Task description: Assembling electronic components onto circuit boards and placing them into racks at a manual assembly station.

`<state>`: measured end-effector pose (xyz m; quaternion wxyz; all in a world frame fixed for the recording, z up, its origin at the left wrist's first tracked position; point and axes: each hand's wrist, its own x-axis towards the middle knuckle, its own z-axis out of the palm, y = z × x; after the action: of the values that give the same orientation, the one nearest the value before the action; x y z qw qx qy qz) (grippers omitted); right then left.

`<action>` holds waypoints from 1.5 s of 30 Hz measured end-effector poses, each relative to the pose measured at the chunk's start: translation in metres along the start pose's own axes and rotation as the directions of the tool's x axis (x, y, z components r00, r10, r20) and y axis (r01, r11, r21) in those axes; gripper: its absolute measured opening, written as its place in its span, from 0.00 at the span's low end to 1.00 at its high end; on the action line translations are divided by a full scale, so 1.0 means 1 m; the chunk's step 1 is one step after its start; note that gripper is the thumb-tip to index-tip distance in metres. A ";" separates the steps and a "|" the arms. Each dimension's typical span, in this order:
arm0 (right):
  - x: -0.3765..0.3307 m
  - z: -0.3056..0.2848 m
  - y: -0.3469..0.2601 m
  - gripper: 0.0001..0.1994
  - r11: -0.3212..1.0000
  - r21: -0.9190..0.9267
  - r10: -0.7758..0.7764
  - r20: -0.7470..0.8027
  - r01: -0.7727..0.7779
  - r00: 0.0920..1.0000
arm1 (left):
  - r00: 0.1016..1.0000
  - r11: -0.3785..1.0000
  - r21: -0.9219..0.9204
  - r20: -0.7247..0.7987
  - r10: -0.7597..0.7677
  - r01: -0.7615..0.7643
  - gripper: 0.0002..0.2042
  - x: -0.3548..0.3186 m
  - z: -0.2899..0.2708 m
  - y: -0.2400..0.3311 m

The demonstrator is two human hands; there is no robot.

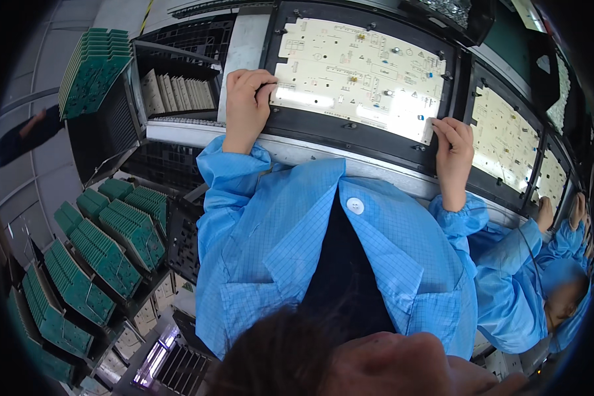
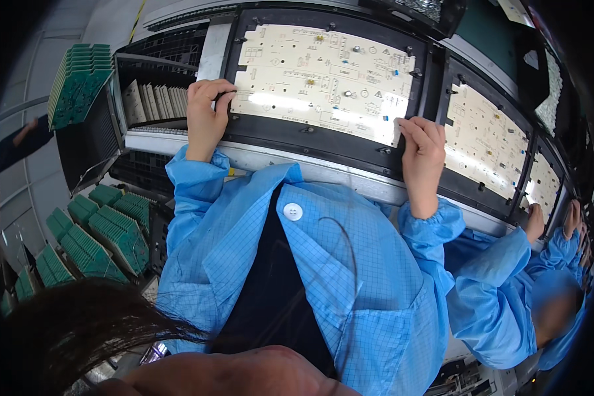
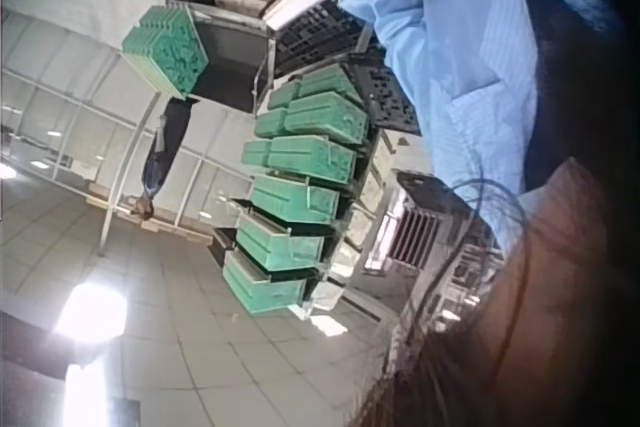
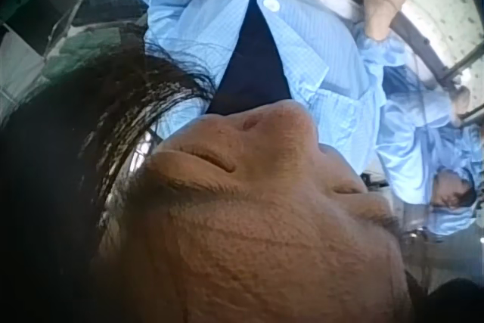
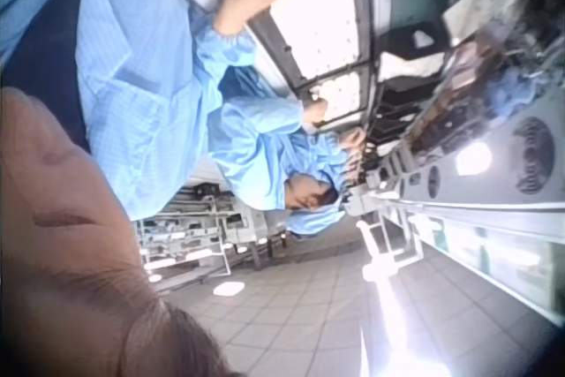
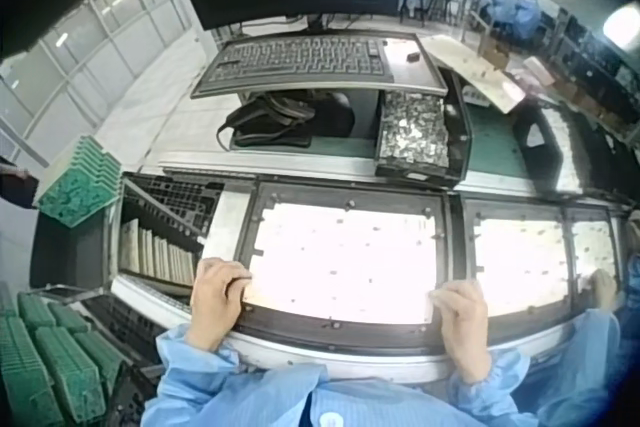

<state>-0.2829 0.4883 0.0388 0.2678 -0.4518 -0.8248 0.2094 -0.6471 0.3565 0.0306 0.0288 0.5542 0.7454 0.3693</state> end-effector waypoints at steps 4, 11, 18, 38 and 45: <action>0.005 -0.013 -0.026 0.11 0.996 -0.053 -0.072 0.098 0.077 0.993 | 0.993 0.999 -0.013 0.114 0.032 -0.030 0.10 0.001 -0.014 0.004; -0.003 0.000 -0.030 0.09 0.944 -0.052 -0.299 0.280 0.325 0.912 | 0.951 0.998 -0.010 0.304 0.061 -0.060 0.10 -0.017 -0.040 -0.010; -0.020 0.025 -0.039 0.07 0.950 -0.301 0.095 0.016 -0.085 0.995 | 0.920 0.976 -0.112 0.329 0.213 -0.186 0.05 -0.007 -0.034 -0.012; 0.054 0.041 -0.115 0.12 0.998 -0.050 -0.013 0.374 0.034 0.927 | 0.998 0.984 -0.170 0.048 -0.041 0.048 0.20 0.011 0.001 -0.017; 0.235 0.052 -0.011 0.16 0.907 -0.386 -0.155 0.059 0.166 0.986 | 0.844 0.765 -0.358 0.265 -0.467 0.535 0.20 -0.029 0.017 -0.052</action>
<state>-0.4281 0.6793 0.0645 0.1777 -0.4237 -0.8879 0.0244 -0.6701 0.3352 -0.0229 0.3042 0.3426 0.7645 0.4533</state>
